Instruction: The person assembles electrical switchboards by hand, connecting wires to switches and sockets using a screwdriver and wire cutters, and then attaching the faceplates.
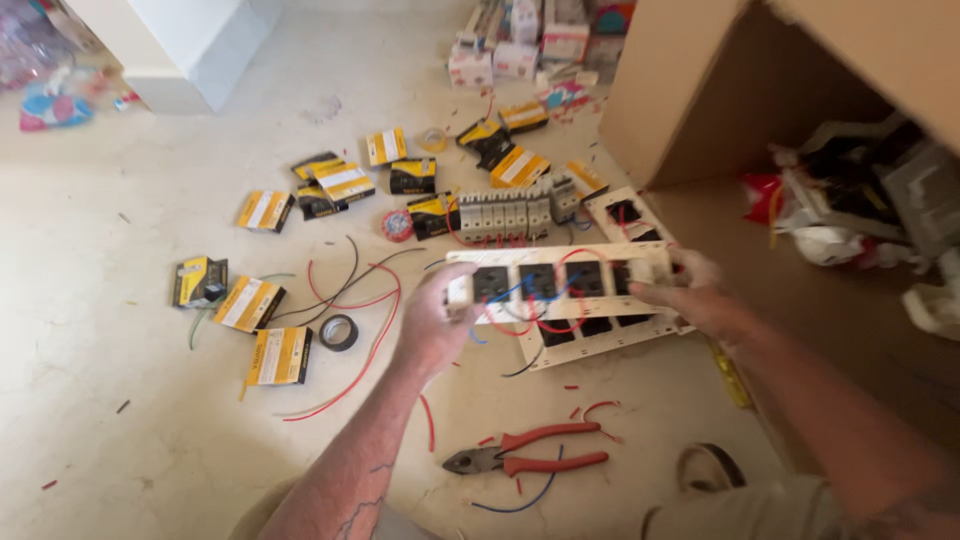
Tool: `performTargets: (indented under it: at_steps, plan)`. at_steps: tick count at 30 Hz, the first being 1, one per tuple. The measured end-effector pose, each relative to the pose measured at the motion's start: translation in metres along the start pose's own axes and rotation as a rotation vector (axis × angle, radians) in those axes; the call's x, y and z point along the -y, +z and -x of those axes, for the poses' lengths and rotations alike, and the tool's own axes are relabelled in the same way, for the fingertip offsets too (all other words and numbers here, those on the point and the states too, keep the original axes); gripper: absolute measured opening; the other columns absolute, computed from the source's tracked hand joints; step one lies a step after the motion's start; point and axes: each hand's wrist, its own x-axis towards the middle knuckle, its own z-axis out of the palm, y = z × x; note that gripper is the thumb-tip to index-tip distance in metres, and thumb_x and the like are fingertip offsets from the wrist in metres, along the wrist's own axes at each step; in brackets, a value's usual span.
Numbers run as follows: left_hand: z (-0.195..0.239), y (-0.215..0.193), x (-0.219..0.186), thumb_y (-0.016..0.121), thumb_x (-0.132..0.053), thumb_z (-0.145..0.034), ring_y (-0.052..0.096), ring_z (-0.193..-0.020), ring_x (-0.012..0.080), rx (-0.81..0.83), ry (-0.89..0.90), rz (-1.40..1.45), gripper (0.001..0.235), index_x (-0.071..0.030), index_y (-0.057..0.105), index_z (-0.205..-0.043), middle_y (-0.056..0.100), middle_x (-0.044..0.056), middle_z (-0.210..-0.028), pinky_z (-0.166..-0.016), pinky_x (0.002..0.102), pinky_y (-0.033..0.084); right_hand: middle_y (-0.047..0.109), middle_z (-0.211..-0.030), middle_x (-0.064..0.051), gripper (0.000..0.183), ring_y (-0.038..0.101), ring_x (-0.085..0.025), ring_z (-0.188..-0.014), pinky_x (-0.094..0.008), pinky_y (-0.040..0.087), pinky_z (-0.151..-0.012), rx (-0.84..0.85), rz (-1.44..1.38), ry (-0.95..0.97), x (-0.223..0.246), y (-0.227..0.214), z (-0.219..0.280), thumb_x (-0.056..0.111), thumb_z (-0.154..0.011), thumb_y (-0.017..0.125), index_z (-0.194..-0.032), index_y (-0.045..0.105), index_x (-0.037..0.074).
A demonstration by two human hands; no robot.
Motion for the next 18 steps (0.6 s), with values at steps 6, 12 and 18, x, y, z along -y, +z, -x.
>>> performTargets:
  at_steps: [6,12,18]
  plan:
    - [-0.015,0.019,0.01,0.078,-0.007,-0.08,0.064,-0.123,0.0311,0.027,-0.02,-0.087,0.051,-0.009,0.064,-0.129,0.066,0.016,-0.131,-0.103,0.038,0.05,0.071,-0.105,-0.011,0.088,0.065,-0.021,-0.088,-0.038,0.051,-0.072,-0.029,0.026,0.137,-0.019,-0.007,-0.012,0.03,-0.07,0.087,-0.148,0.051,0.008]
    - [-0.013,0.022,0.007,0.088,-0.007,-0.063,0.059,-0.121,0.0346,0.02,-0.124,-0.208,0.067,-0.01,0.061,-0.125,0.061,0.018,-0.126,-0.105,0.041,0.047,0.071,-0.107,-0.013,0.098,0.069,-0.023,-0.093,-0.037,0.055,-0.08,-0.01,0.222,0.137,-0.02,0.015,-0.01,0.035,-0.071,0.088,-0.153,0.041,0.009]
    - [-0.009,0.02,-0.006,0.087,-0.012,-0.064,0.067,-0.111,0.0315,0.061,-0.3,-0.239,0.077,-0.015,0.055,-0.134,0.059,0.015,-0.124,-0.099,0.04,0.053,0.069,-0.113,-0.012,0.099,0.067,-0.021,-0.101,-0.037,0.054,-0.086,0.003,0.31,0.083,-0.013,0.029,-0.008,0.037,-0.07,0.089,-0.153,0.044,0.008]
